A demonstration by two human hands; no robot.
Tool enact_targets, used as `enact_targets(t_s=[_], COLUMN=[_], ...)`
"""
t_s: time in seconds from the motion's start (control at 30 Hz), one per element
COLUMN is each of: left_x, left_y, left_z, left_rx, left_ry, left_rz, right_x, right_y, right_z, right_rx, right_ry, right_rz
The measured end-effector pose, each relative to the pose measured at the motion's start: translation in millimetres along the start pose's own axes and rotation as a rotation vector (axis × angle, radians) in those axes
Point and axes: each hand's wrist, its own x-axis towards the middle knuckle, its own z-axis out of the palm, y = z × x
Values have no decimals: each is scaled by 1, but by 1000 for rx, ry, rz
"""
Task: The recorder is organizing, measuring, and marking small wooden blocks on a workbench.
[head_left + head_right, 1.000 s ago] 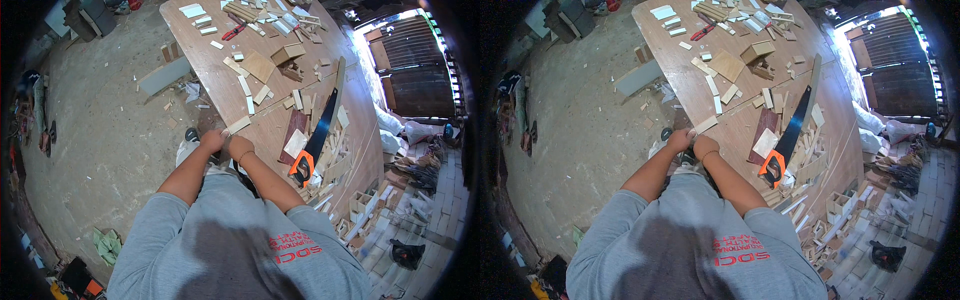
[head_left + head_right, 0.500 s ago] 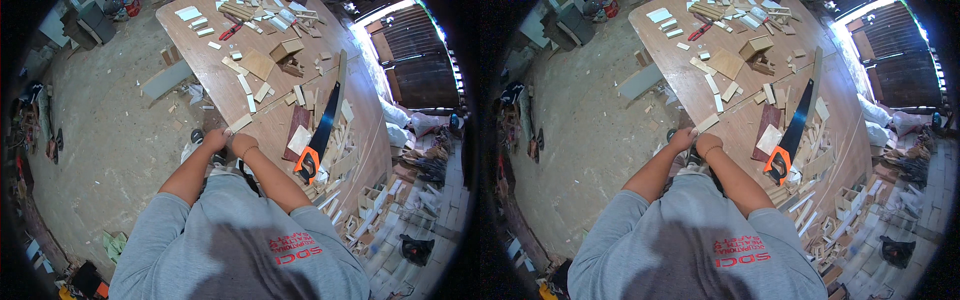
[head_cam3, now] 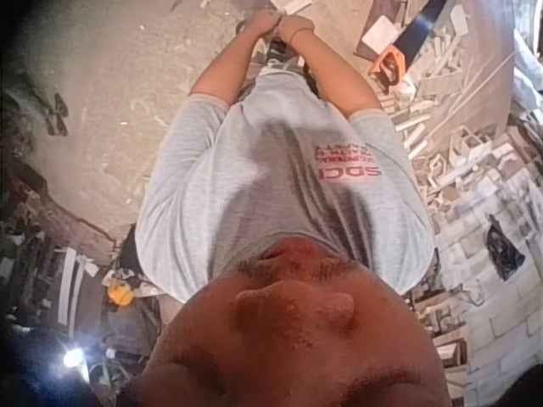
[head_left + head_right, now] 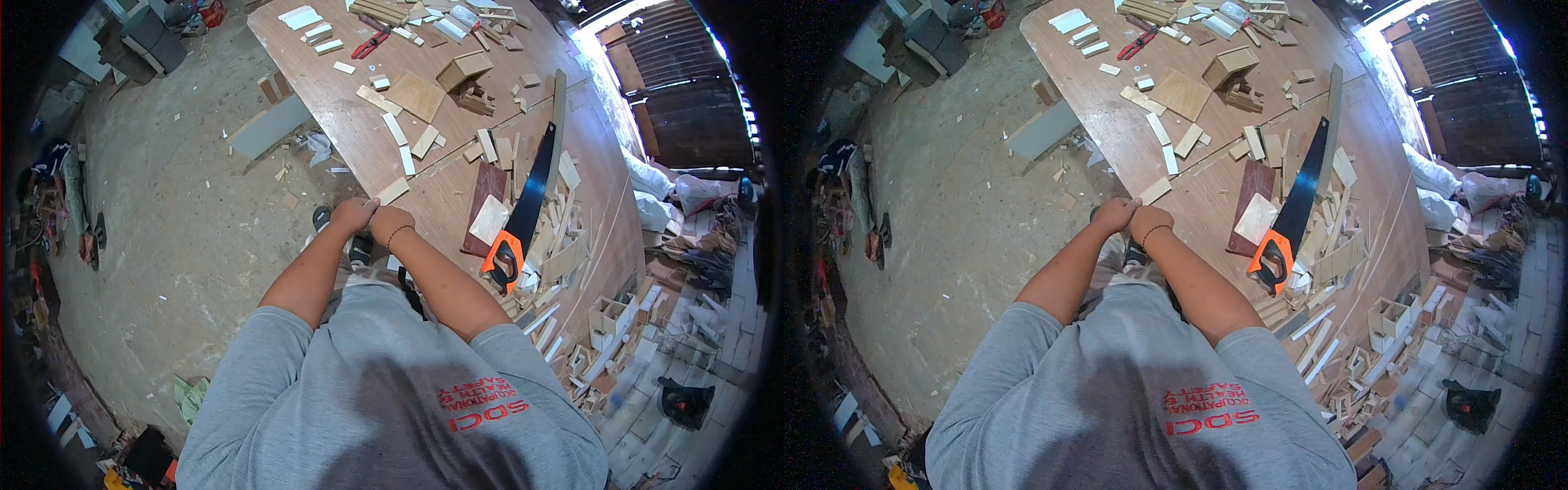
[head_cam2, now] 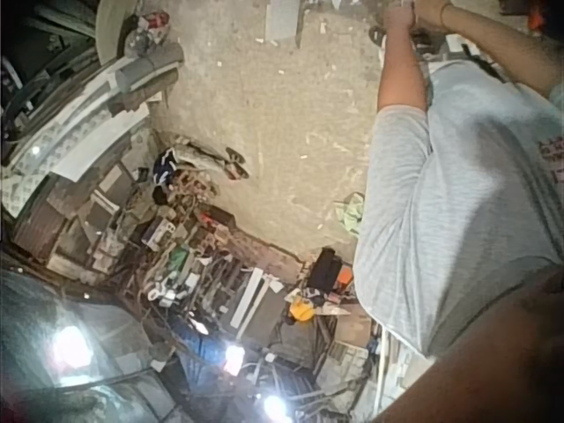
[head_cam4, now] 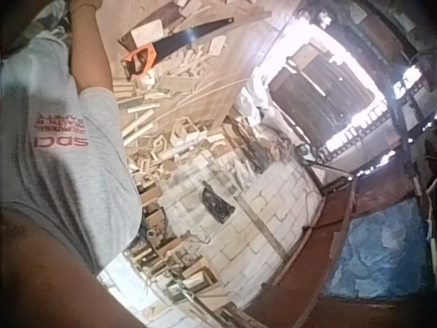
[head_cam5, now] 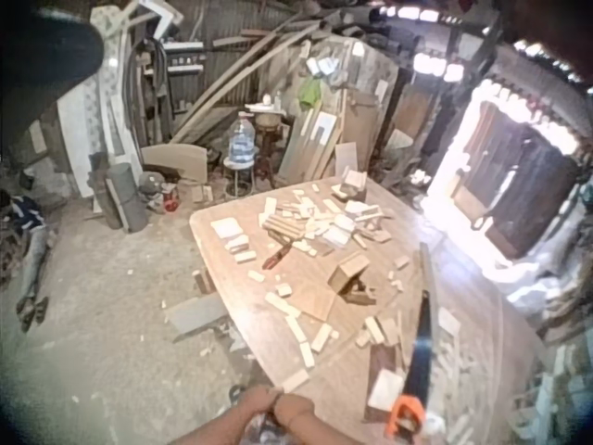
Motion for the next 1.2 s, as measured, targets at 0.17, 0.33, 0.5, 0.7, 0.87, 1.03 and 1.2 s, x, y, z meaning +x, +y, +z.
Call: enact_targets(t_s=[0.17,0.33,0.5,0.7,0.87,1.03,1.2], left_x=[-12,-37,-27,-9,-3,-3,1], left_y=[10,11,-2,-10,-7,-7,0], left_z=[-1,24,9,-6,-4,8,6], left_rx=[47,40,-106,-153,-313,-32,-32], left_ry=[-33,43,181,-9,-232,79,20], left_rz=[-52,21,16,23,-78,162,121], right_x=[-14,-49,-13,-2,-8,-4,-19], right_y=[14,20,13,8,9,11,16], right_z=[7,13,13,11,13,14,8], right_rx=[41,136,150,137,180,146,179], right_ry=[14,-30,60,24,74,77,68], right_rz=[-12,77,10,-9,1,-69,13])
